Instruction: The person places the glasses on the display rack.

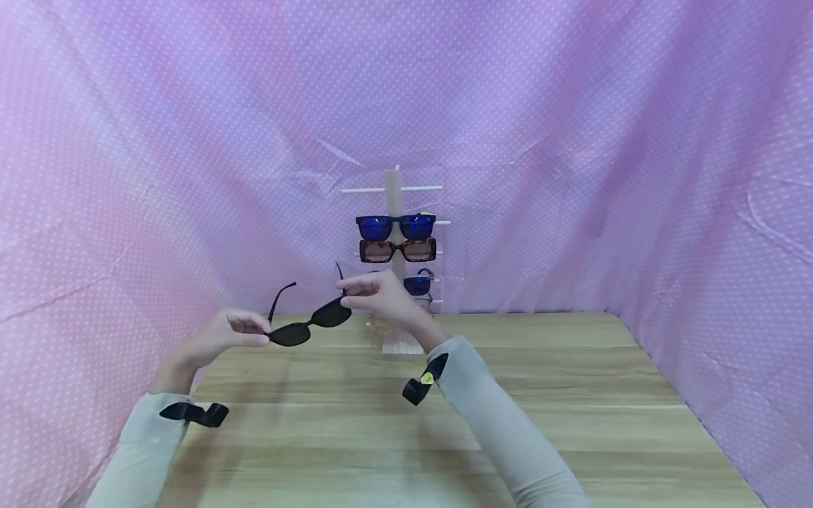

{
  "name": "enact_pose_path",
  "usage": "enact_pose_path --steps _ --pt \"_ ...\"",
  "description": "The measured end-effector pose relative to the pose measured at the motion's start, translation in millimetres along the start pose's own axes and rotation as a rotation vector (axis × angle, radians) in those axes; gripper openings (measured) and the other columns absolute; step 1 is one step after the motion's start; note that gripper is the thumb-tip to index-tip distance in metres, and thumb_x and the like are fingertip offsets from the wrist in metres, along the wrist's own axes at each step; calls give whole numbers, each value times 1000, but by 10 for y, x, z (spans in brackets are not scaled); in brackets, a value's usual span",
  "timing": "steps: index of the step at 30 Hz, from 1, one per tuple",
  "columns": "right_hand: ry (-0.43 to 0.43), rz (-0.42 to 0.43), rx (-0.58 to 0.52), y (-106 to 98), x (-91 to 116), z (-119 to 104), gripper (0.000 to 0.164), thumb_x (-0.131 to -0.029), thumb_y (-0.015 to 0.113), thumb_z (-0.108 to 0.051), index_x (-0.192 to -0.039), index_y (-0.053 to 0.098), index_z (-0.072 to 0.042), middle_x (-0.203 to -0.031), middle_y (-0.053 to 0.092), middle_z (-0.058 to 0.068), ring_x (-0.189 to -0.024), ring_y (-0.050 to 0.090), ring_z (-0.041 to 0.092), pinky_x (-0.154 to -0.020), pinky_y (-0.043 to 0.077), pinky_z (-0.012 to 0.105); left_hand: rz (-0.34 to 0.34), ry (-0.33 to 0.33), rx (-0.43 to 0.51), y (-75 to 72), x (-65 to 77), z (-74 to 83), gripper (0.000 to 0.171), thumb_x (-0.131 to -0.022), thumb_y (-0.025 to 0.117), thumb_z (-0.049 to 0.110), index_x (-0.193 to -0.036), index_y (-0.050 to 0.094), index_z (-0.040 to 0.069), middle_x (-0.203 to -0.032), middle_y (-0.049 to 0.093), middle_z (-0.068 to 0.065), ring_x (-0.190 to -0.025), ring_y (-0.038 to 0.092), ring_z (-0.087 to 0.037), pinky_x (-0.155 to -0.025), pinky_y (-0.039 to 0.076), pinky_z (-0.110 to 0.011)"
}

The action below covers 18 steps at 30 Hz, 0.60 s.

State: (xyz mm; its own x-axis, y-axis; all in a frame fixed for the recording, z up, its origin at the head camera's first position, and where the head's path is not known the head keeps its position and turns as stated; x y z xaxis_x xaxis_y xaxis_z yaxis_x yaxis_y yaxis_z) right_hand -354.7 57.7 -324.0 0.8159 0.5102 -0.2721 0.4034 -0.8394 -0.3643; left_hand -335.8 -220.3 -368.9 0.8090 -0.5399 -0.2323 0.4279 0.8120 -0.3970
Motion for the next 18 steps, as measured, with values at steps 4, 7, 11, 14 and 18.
enact_pose_path --steps 4,7,11,14,18 --pt "-22 -2 21 -66 -20 -134 36 -93 76 -17 -129 72 -12 -113 77 6 -83 66 9 -66 56 22 31 34 18 -41 -28 110 24 -87 72 -7 -96 78 15 -91 75 12 -82 69 -4 -77 59 -21" --pt "-45 1 37 -122 -28 -241 35 -94 75 -17 -128 72 -13 -117 76 9 -91 70 10 -77 60 26 53 45 25 -58 -57 192 26 -86 73 -7 -94 79 17 -92 75 12 -83 69 -4 -76 59 -20" --pt "-70 6 69 -191 -35 -351 35 -94 75 -17 -128 72 -12 -117 76 8 -102 72 14 -91 60 33 66 63 37 -67 -98 271 29 -85 73 -9 -94 79 19 -92 76 11 -82 70 -4 -77 59 -21" --pt "-88 15 78 -247 -37 -421 34 -94 75 -16 -127 72 -12 -115 77 7 -106 71 15 -96 59 36 76 85 49 -68 -134 331 31 -85 72 -10 -95 79 19 -90 77 10 -81 71 -5 -77 59 -21" --pt "-108 24 66 -329 -39 -509 34 -93 75 -14 -127 72 -11 -119 75 12 -111 71 17 -102 56 39 108 105 44 -76 -189 412 29 -85 74 -9 -93 79 19 -87 76 9 -79 70 -5 -74 58 -21"
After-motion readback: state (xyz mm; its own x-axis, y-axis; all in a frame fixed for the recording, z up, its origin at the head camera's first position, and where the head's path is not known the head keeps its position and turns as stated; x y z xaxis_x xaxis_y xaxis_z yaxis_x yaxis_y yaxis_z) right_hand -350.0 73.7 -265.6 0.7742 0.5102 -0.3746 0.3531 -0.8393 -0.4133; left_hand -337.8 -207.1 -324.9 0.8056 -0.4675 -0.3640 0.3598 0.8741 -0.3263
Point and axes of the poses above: each hand's wrist, its own x-axis away from the middle knuckle, its own y-axis out of the palm, z = x × y, the point moved 7 cm from there along -x, towards the middle knuckle
